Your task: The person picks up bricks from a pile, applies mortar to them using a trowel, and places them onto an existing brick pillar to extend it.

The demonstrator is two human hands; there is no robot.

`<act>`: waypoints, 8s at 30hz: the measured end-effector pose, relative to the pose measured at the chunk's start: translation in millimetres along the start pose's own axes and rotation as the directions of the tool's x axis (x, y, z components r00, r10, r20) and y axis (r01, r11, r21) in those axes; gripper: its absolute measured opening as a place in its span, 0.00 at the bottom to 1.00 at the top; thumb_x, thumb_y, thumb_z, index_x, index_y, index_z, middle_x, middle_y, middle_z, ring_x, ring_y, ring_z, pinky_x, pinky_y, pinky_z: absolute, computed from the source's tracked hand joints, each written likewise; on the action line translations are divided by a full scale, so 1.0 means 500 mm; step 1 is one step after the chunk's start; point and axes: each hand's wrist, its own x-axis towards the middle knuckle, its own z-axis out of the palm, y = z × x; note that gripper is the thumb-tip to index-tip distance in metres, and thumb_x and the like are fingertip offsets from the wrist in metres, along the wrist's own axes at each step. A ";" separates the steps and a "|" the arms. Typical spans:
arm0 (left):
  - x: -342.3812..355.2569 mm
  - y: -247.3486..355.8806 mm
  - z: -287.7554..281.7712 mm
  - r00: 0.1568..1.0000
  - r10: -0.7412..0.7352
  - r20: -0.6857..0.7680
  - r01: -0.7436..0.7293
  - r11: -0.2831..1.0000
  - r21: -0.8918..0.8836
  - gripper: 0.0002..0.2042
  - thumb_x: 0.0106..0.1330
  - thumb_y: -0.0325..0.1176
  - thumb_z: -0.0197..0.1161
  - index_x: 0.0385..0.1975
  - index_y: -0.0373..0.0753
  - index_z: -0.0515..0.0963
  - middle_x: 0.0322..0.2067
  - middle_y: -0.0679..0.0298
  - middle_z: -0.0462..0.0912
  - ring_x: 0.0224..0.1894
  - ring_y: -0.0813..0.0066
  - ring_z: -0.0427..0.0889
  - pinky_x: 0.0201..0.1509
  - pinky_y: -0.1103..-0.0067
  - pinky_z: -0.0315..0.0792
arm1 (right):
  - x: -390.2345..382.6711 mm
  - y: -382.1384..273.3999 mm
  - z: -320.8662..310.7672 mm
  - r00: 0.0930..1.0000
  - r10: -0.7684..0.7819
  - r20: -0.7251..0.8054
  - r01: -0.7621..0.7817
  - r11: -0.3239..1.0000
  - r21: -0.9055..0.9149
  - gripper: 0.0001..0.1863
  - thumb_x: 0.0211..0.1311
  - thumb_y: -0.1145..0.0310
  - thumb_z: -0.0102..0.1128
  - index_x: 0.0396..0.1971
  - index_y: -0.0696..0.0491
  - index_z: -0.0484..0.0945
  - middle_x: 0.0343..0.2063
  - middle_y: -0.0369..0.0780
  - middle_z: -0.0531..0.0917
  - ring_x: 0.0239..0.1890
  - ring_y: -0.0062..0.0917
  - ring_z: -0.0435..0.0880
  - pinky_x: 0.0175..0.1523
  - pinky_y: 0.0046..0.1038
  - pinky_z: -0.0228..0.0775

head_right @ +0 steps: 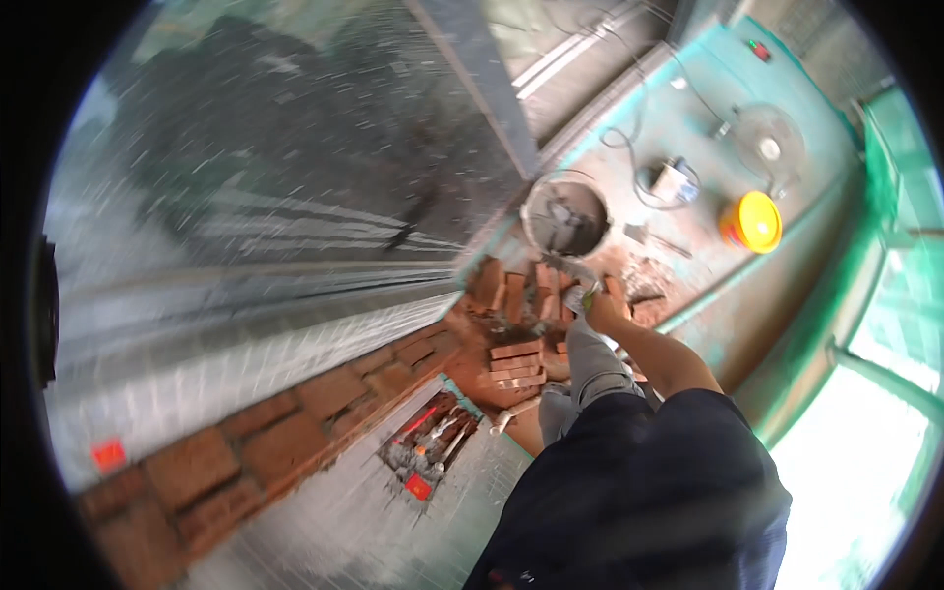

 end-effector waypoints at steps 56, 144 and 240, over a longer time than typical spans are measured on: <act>0.247 -0.262 -0.181 0.990 -0.130 0.047 0.127 0.990 0.055 0.31 0.60 0.16 0.54 0.66 0.45 0.64 0.70 0.56 0.55 0.67 0.52 0.63 0.66 0.69 0.65 | -1.043 -1.318 -0.633 -0.358 -0.788 -0.501 0.843 -0.504 0.191 0.20 0.60 0.58 0.60 0.44 0.59 0.74 0.29 0.50 0.82 0.33 0.41 0.83 0.38 0.38 0.73; -1.985 0.815 1.104 -0.671 0.301 0.677 0.735 0.385 0.558 0.33 0.57 0.36 0.70 0.61 0.31 0.66 0.47 0.54 0.82 0.52 0.63 0.80 0.55 0.72 0.70 | 0.112 0.089 0.319 0.823 0.289 0.489 -0.566 0.359 0.742 0.09 0.56 0.79 0.61 0.37 0.58 0.74 0.29 0.32 0.77 0.31 0.13 0.73 0.37 0.18 0.67; -0.365 0.434 0.151 0.175 0.203 0.964 0.972 -0.194 -0.135 0.36 0.47 0.19 0.75 0.60 0.33 0.67 0.54 0.59 0.77 0.55 0.65 0.77 0.57 0.69 0.75 | -0.395 -0.359 -0.178 0.330 -0.871 0.365 -0.506 0.163 0.847 0.35 0.49 0.68 0.70 0.58 0.64 0.69 0.28 0.35 0.80 0.14 0.12 0.69 0.19 0.13 0.60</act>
